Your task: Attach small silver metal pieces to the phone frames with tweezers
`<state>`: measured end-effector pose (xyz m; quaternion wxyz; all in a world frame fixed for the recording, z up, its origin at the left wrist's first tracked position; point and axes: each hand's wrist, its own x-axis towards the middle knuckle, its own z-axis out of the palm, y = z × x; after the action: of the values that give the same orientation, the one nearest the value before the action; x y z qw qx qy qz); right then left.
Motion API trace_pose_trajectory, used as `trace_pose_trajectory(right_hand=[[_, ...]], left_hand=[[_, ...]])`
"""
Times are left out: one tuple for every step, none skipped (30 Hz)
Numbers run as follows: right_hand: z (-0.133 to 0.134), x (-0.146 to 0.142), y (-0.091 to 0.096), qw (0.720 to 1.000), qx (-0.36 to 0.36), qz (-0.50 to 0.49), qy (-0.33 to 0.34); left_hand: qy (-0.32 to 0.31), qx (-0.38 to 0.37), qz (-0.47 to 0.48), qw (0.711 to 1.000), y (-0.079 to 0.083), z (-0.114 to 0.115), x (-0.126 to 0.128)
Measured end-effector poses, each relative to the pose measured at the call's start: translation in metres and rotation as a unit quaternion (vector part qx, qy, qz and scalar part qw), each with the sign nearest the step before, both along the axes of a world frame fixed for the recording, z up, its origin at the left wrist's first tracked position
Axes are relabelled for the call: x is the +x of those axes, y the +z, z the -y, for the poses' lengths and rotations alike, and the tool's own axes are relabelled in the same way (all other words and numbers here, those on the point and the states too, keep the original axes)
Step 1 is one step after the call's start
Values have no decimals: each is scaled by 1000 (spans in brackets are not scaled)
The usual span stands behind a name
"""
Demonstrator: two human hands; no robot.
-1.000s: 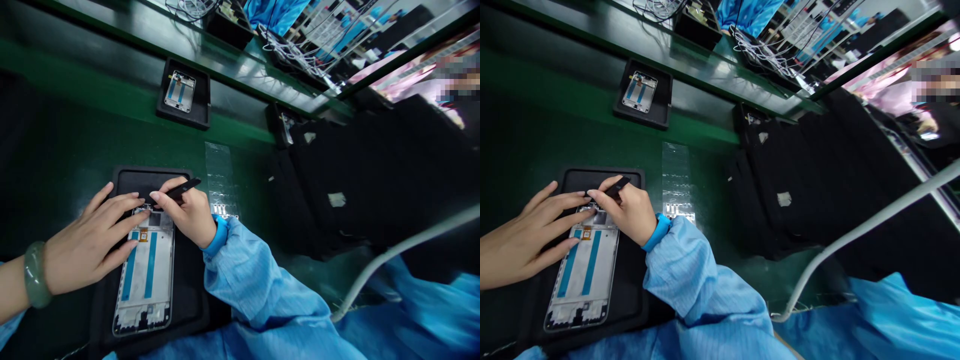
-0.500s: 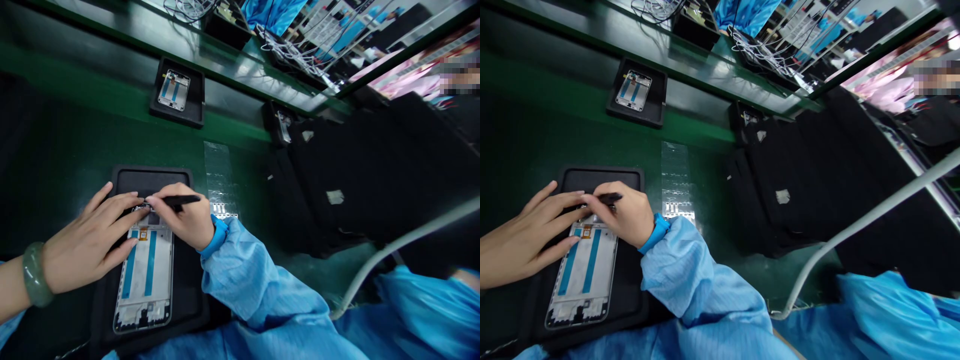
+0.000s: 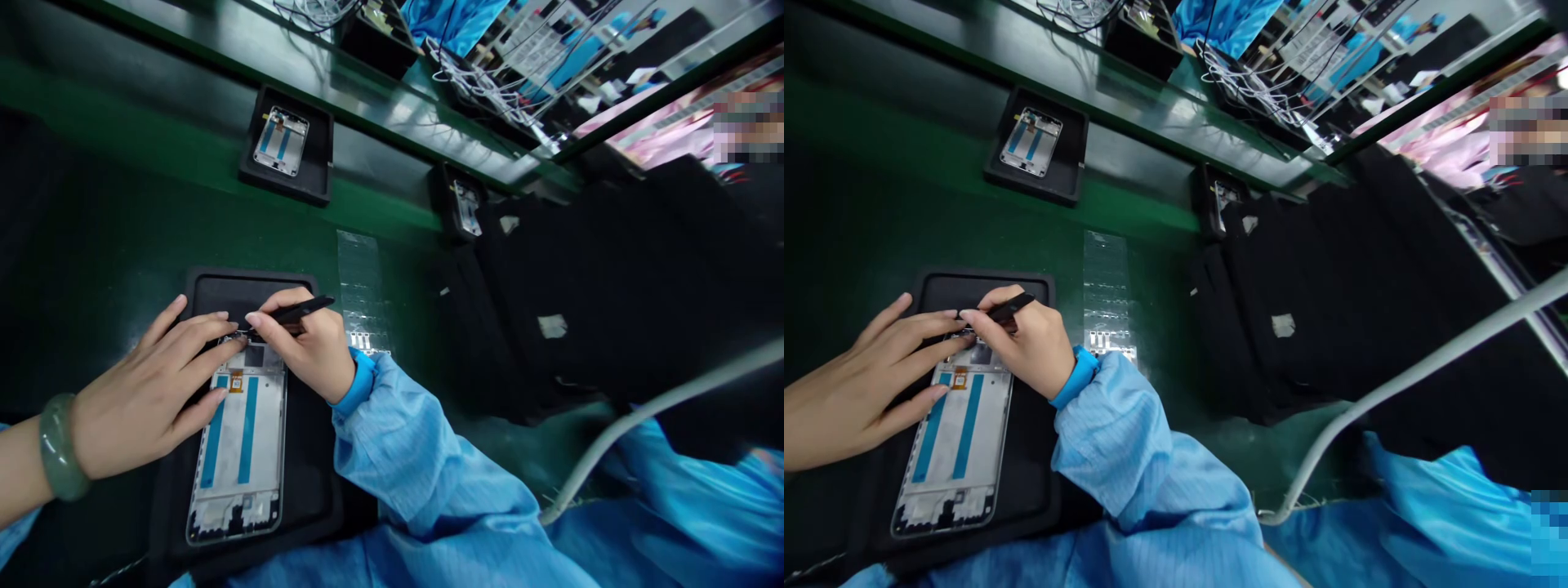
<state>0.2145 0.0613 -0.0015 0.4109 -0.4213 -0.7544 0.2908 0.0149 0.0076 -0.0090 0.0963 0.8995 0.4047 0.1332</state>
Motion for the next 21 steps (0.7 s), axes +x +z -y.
trace_pose_trajectory(right_hand=[[0, 0, 0, 1000, 5, 4, 2], [0, 0, 0, 1000, 9, 8, 4], [0, 0, 0, 1000, 14, 13, 7], [0, 0, 0, 1000, 20, 18, 12], [0, -1, -1, 999, 30, 25, 18], [1, -1, -1, 998, 44, 33, 26], [1, -1, -2, 997, 61, 40, 34], [1, -1, -2, 995, 74, 46, 39], [2, -1, -2, 995, 81, 49, 41], [2, -1, -2, 995, 78, 47, 36], [2, -1, -2, 996, 67, 42, 28], [2, -2, -1, 998, 53, 37, 19], [2, -2, -1, 999, 41, 33, 13], [2, -2, 0, 999, 34, 32, 11], [2, -2, 0, 999, 32, 33, 13], [2, -3, 1, 999, 32, 36, 18], [2, -3, 1, 998, 32, 39, 21], [2, -3, 1, 999, 32, 39, 20], [2, -3, 1, 999, 29, 37, 14], [2, -3, 1, 999, 25, 31, 6], [2, -3, 1, 999, 21, 24, -3]], left_hand=[[0, 1, 0, 1000, 0, 0, 0], [0, 3, 0, 1000, 0, 0, 0], [-1, 5, -1, 1000, 0, 0, 0], [0, 6, -2, 1000, 0, 1, 0], [0, 6, -3, 1000, 0, 1, -1], [0, 6, -4, 1000, -1, 1, -1], [0, 7, -5, 1000, -1, 1, -1], [1, 8, -4, 1000, -1, 1, -1], [1, 8, -4, 1000, -1, 1, -1], [1, 8, -3, 1000, -1, 0, -1], [1, 7, -2, 1000, -1, 0, -1], [1, 5, -1, 1000, -1, 0, 0], [1, 4, -1, 1000, -1, 0, 0], [0, 5, 0, 1000, -1, 0, 0], [0, 6, 1, 1000, -1, 1, 0], [1, 8, 1, 1000, -1, 1, 0], [1, 9, 1, 1000, -1, 1, 0], [2, 10, 1, 1000, -1, 1, -1], [3, 10, 1, 1000, -1, 0, -1], [1, 10, 0, 1000, -2, 0, -2], [-3, 12, -2, 1000, -3, -1, -2]])
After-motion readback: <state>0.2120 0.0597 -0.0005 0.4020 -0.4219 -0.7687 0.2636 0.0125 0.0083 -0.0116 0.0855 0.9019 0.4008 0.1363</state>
